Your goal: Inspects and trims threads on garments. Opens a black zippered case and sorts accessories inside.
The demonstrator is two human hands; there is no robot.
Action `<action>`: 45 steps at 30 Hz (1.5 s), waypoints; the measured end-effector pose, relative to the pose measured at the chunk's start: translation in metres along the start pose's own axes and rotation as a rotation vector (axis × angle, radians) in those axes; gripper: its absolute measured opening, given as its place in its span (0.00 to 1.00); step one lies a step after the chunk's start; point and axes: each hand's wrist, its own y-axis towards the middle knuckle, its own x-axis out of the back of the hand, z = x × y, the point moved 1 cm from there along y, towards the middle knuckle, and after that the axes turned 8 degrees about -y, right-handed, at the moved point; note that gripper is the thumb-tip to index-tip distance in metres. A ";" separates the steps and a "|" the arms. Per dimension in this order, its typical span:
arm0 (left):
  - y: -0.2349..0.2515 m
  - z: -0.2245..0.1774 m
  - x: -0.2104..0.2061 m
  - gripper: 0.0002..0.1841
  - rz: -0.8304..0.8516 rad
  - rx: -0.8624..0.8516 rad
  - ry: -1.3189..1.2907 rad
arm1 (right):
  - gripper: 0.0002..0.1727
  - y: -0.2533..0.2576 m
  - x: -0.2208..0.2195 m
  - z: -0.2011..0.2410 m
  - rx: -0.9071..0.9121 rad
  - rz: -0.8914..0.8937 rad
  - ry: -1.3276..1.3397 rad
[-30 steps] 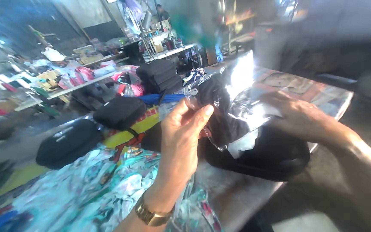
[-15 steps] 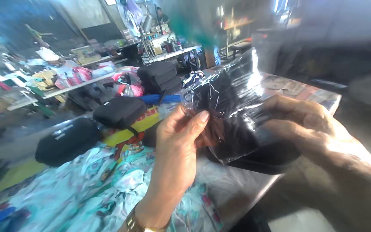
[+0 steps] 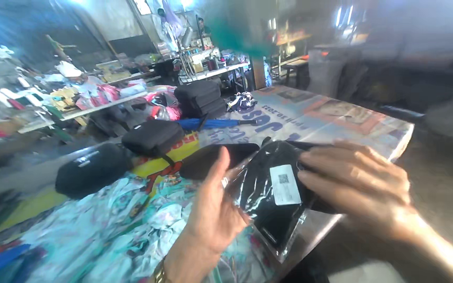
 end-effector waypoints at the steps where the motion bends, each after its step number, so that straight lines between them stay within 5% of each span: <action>1: -0.003 -0.001 0.003 0.25 0.000 -0.003 0.009 | 0.13 -0.004 -0.002 0.002 0.012 0.025 -0.005; 3: -0.007 -0.001 0.008 0.15 -0.005 -0.037 0.091 | 0.14 -0.008 -0.003 0.006 0.007 0.044 0.003; 14: -0.010 -0.005 0.014 0.19 0.117 -0.085 0.220 | 0.13 -0.009 -0.004 0.013 -0.010 0.010 -0.009; 19: -0.010 -0.006 0.011 0.20 0.221 -0.111 0.318 | 0.12 0.002 -0.004 0.012 -0.299 -0.074 0.205; 25: -0.008 -0.002 0.011 0.20 0.331 -0.114 0.361 | 0.23 0.034 0.007 0.004 -0.687 0.110 0.658; 29: -0.007 0.000 0.011 0.20 0.363 -0.130 0.428 | 0.10 0.036 0.005 0.003 -0.749 0.232 0.911; 31: -0.006 0.000 0.011 0.22 0.282 -0.280 0.646 | 0.06 0.035 0.006 0.005 -0.771 0.188 0.930; 34: -0.006 0.001 0.010 0.28 0.067 -0.838 1.301 | 0.05 0.032 0.004 0.008 -0.783 0.108 0.800; 37: -0.007 0.006 -0.004 0.18 0.011 -1.277 1.569 | 0.05 0.030 -0.003 0.014 -0.763 0.078 0.778; 40: -0.003 0.017 -0.015 0.18 0.064 -1.256 1.655 | 0.08 0.030 -0.005 0.023 -0.737 0.070 0.871; 45: 0.007 0.019 -0.017 0.14 0.143 -1.143 1.405 | 0.18 0.026 -0.002 0.031 -0.703 0.020 1.012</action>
